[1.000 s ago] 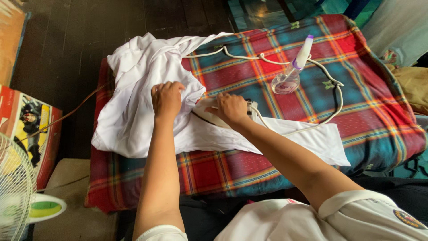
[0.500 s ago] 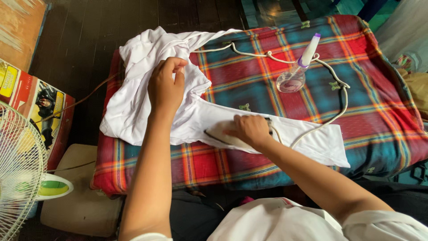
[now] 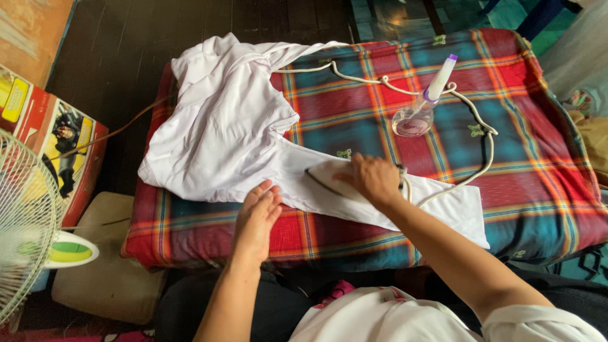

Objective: The person irons a white shirt laid out on a plaid-covered surface. They use an electric iron and a spray bottle, smoothing the body and sleeves of the shirt.

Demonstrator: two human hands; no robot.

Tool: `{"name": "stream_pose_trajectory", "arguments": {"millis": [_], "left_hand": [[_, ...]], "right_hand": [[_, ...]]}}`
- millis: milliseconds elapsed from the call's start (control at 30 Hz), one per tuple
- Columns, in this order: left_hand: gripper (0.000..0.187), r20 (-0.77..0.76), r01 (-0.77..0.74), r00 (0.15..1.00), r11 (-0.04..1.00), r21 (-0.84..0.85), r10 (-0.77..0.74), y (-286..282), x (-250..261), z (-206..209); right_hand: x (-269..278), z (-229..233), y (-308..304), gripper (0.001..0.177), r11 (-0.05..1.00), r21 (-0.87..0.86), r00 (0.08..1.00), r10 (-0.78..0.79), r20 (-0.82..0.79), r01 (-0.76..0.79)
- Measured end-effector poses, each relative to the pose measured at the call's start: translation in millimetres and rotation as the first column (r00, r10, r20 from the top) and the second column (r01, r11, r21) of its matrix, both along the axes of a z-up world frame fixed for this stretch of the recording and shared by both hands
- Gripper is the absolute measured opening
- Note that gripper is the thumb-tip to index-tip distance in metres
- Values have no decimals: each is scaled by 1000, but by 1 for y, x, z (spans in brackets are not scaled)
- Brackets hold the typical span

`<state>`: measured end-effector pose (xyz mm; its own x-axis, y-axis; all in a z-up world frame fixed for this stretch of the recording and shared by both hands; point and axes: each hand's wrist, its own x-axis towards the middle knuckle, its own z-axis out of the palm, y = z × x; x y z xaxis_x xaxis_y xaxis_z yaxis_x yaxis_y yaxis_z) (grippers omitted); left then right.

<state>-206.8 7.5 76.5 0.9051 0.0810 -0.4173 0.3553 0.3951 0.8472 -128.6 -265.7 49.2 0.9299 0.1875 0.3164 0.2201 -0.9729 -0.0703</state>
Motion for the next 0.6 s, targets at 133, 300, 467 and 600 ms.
{"name": "stream_pose_trajectory", "arguments": {"millis": [133, 300, 467, 600], "left_hand": [[57, -133, -83, 988, 996, -22, 79, -5, -11, -41], [61, -195, -188, 966, 980, -69, 172, 4, -7, -66], [63, -221, -208, 958, 974, -90, 184, 10, -6, -77], [65, -237, -202, 955, 976, -81, 178, 8, -3, -79]], "right_hand": [[38, 3, -6, 71, 999, 26, 998, -30, -52, 31], [16, 5, -11, 69, 1000, 4, 998, -15, -55, 15], [-57, 5, -29, 64, 995, -100, 980, -15, -197, -5], [-97, 11, -54, 64, 998, -23, 990, 62, -129, -66]]}}
